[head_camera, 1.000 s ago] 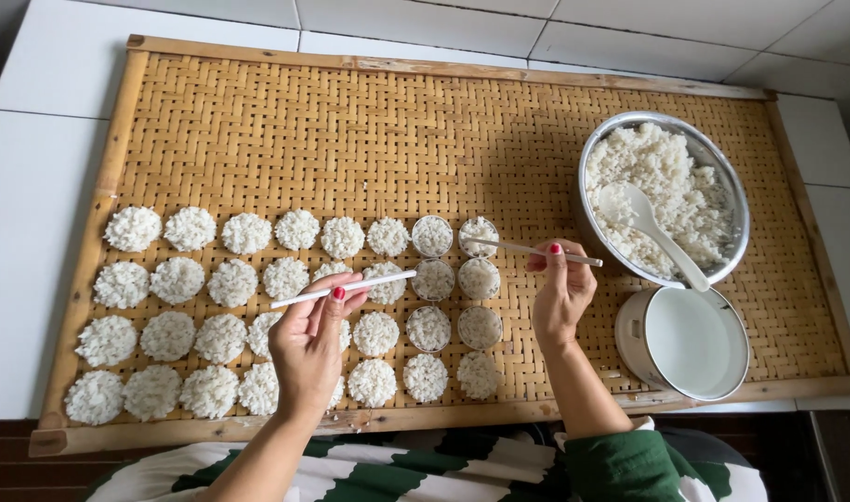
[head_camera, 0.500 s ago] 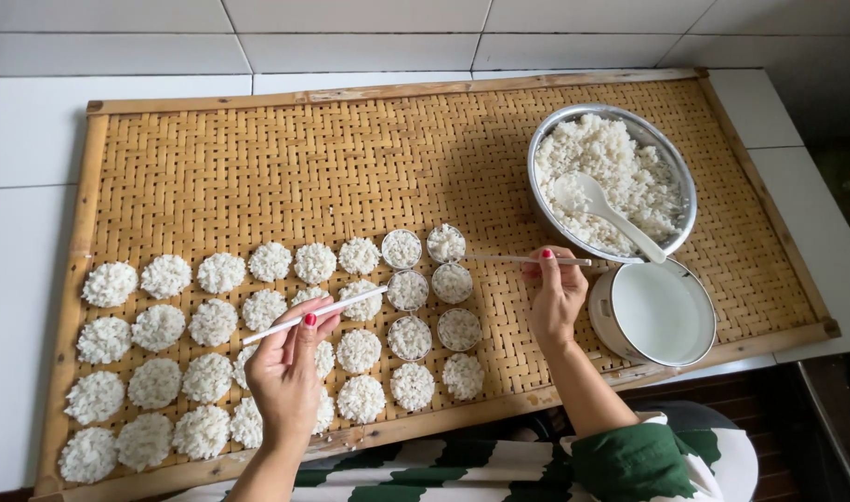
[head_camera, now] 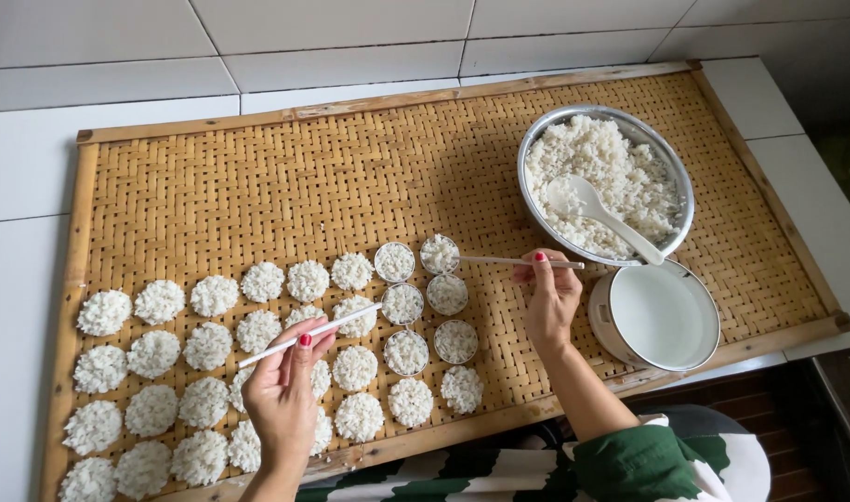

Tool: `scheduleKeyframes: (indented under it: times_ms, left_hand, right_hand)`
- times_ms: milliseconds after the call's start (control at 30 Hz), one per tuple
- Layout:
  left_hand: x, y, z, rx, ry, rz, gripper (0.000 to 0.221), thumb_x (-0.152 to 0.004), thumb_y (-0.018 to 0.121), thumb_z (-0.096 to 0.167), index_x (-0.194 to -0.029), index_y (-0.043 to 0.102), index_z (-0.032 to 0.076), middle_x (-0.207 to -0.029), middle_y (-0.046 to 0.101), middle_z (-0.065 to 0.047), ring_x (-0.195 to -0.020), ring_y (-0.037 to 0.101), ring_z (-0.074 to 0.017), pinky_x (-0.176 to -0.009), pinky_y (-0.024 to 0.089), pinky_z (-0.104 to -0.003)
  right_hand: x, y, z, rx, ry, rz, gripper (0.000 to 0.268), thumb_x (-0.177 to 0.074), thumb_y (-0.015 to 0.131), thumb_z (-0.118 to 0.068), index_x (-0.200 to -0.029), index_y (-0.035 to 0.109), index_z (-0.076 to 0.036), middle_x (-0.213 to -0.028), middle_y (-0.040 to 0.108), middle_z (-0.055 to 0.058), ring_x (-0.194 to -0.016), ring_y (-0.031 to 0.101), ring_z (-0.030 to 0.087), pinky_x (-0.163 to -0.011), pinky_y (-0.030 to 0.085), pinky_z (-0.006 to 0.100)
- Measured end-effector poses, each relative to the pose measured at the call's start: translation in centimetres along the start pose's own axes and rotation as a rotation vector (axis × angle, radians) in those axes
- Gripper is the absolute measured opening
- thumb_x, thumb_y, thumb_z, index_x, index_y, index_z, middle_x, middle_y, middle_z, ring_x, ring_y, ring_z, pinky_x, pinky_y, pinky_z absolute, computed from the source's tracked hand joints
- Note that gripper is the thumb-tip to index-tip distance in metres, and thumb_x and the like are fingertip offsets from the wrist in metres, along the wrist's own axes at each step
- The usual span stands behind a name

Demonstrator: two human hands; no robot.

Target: Shaping cooked rice into small circular cakes using a mold and placing them on a bamboo mat

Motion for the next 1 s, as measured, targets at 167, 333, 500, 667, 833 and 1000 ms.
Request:
scheduleKeyframes:
  times_ms: [167,333,500,667,833,1000]
  left_hand:
    - [-0.1,0.0,-0.7,-0.010,-0.042,0.012,0.025,-0.100,0.051,0.000,-0.120,0.062,-0.010,-0.119,0.071,-0.026,-0.108,0.075,-0.0358,-0.099,0.065,-0.040]
    - [-0.3,-0.3,-1.4,0.009,-0.082,0.029,0.025,-0.099,0.050,-0.001,-0.119,0.061,-0.011,-0.120,0.070,-0.028,-0.107,0.076,-0.0370,-0.098,0.066,-0.040]
    - [-0.5,0.0,-1.5,-0.010,-0.037,0.011,0.025,-0.099,0.049,-0.001,-0.120,0.060,-0.011,-0.119,0.071,-0.028,-0.108,0.075,-0.0366,-0.097,0.066,-0.042]
    - [-0.7,-0.1,-1.6,-0.034,-0.086,0.043,0.025,-0.099,0.050,0.001,-0.116,0.062,-0.012,-0.117,0.072,-0.029,-0.105,0.077,-0.0363,-0.095,0.067,-0.042]
    - [-0.5,-0.1,-2.1,-0.036,-0.140,0.059,0.025,-0.099,0.050,0.001,-0.116,0.063,-0.011,-0.118,0.073,-0.029,-0.105,0.078,-0.0368,-0.094,0.068,-0.041]
    - [-0.7,-0.1,-2.2,-0.076,-0.116,0.053,0.024,-0.098,0.049,0.001,-0.114,0.063,-0.011,-0.117,0.073,-0.029,-0.103,0.078,-0.0364,-0.093,0.069,-0.041]
  right_hand:
    - [-0.1,0.0,2.0,-0.025,0.045,-0.072,0.014,-0.104,0.058,-0.014,-0.106,0.068,-0.003,-0.085,0.070,0.009,-0.076,0.066,0.017,-0.071,0.056,0.029]
    - [-0.6,-0.1,2.1,-0.046,0.040,-0.015,0.011,-0.103,0.060,-0.013,-0.099,0.070,-0.008,-0.084,0.068,0.005,-0.070,0.061,0.012,-0.063,0.056,0.026]
    - [-0.4,0.3,3.8,-0.101,0.123,-0.023,0.014,-0.104,0.060,-0.012,-0.101,0.069,-0.002,-0.082,0.069,0.009,-0.071,0.065,0.015,-0.067,0.055,0.027]
    - [-1.0,0.0,2.8,-0.178,0.101,-0.002,0.013,-0.104,0.060,-0.013,-0.100,0.070,-0.005,-0.086,0.068,0.006,-0.071,0.062,0.013,-0.065,0.056,0.027]
    - [-1.6,-0.6,3.6,-0.149,0.117,0.049,0.013,-0.104,0.061,-0.013,-0.099,0.070,-0.005,-0.085,0.068,0.006,-0.068,0.063,0.013,-0.064,0.055,0.026]
    - [-1.9,-0.4,4.2,-0.143,0.122,0.059,0.012,-0.102,0.063,-0.014,-0.098,0.071,-0.006,-0.085,0.069,0.006,-0.073,0.065,0.015,-0.067,0.055,0.027]
Point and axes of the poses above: each hand's wrist, its own x-axis away from the middle knuckle, its own y-axis out of the palm, z = x × y, the point moved 5 cm from there along -x, towards the middle knuckle
